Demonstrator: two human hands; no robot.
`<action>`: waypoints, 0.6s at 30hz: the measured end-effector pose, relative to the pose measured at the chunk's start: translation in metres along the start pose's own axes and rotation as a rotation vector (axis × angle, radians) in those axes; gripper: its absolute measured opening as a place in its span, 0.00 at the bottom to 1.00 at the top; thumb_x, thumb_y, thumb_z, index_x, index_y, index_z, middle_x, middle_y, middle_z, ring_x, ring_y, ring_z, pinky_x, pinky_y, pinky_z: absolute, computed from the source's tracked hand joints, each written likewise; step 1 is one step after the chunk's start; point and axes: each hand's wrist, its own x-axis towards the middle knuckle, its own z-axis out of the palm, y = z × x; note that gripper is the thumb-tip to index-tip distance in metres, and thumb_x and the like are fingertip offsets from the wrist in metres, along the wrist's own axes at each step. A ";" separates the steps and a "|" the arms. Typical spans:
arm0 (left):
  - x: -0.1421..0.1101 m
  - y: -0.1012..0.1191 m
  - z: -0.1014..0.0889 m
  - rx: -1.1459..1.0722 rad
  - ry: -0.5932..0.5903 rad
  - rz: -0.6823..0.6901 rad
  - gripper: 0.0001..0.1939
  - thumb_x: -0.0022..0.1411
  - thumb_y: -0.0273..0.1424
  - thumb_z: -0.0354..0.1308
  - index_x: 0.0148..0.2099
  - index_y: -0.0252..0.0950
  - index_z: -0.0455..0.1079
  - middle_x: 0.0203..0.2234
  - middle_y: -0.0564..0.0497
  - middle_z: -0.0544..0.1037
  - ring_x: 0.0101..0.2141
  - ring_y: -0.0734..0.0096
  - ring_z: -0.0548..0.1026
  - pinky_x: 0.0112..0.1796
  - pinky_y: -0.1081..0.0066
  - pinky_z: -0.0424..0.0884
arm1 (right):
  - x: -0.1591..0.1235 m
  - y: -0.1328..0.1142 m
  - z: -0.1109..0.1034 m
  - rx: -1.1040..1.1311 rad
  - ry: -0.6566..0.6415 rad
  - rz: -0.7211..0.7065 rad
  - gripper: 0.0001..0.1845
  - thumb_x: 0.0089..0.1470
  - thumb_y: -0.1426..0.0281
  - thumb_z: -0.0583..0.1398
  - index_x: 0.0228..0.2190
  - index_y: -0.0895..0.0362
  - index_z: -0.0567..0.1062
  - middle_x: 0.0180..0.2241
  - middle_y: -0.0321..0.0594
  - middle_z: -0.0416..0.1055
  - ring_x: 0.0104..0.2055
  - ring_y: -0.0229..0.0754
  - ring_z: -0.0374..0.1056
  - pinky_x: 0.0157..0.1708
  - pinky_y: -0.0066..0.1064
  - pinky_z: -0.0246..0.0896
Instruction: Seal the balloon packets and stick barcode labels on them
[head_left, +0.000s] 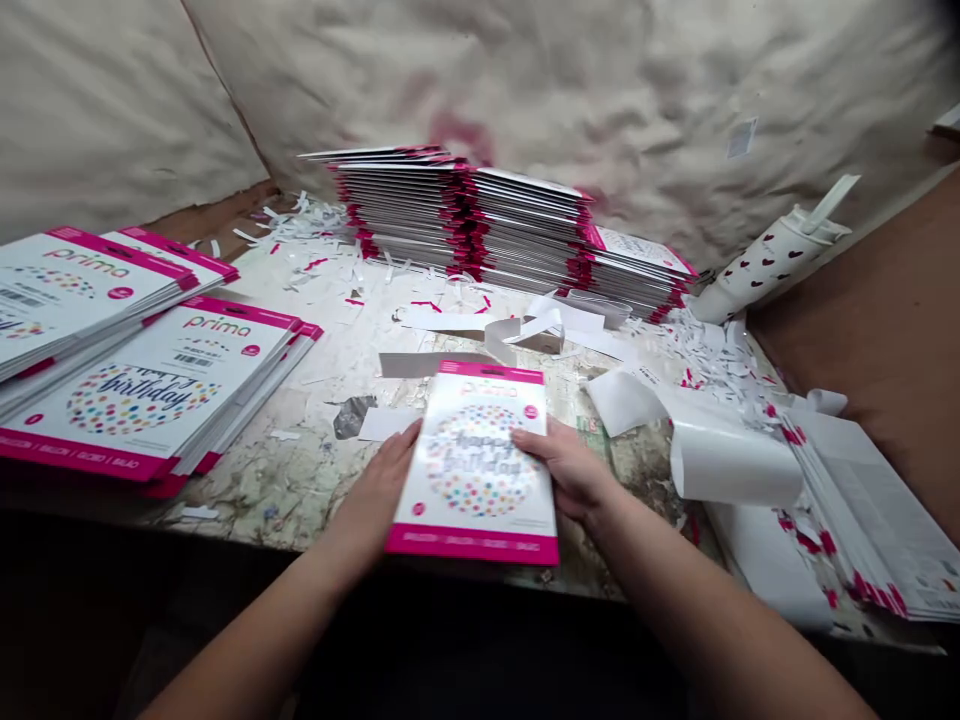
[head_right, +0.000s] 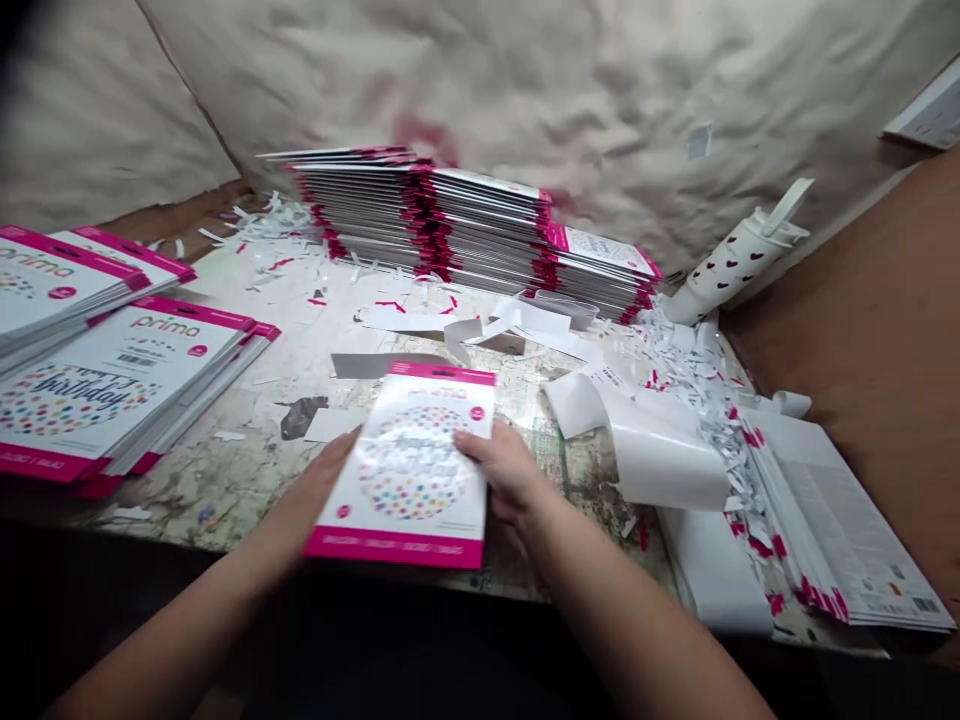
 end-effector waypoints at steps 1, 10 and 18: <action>-0.001 -0.003 0.001 0.030 -0.032 0.085 0.27 0.63 0.45 0.42 0.53 0.32 0.68 0.53 0.43 0.68 0.53 0.61 0.66 0.52 0.64 0.63 | 0.001 -0.001 -0.015 -0.038 0.066 -0.019 0.17 0.40 0.77 0.64 0.36 0.59 0.70 0.31 0.43 0.78 0.35 0.50 0.74 0.39 0.44 0.70; -0.020 0.017 0.011 0.296 -0.084 0.393 0.23 0.65 0.37 0.43 0.59 0.35 0.62 0.57 0.44 0.64 0.56 0.51 0.61 0.52 0.51 0.61 | -0.026 -0.036 -0.067 -0.132 0.063 0.030 0.19 0.44 0.74 0.63 0.40 0.58 0.70 0.35 0.46 0.77 0.37 0.51 0.74 0.40 0.46 0.68; -0.009 0.035 0.015 0.228 -0.104 0.428 0.25 0.66 0.39 0.41 0.55 0.26 0.64 0.54 0.34 0.66 0.56 0.53 0.61 0.54 0.58 0.61 | -0.035 -0.070 -0.107 -0.164 0.153 -0.415 0.09 0.47 0.65 0.59 0.34 0.52 0.72 0.31 0.39 0.77 0.38 0.49 0.73 0.41 0.45 0.69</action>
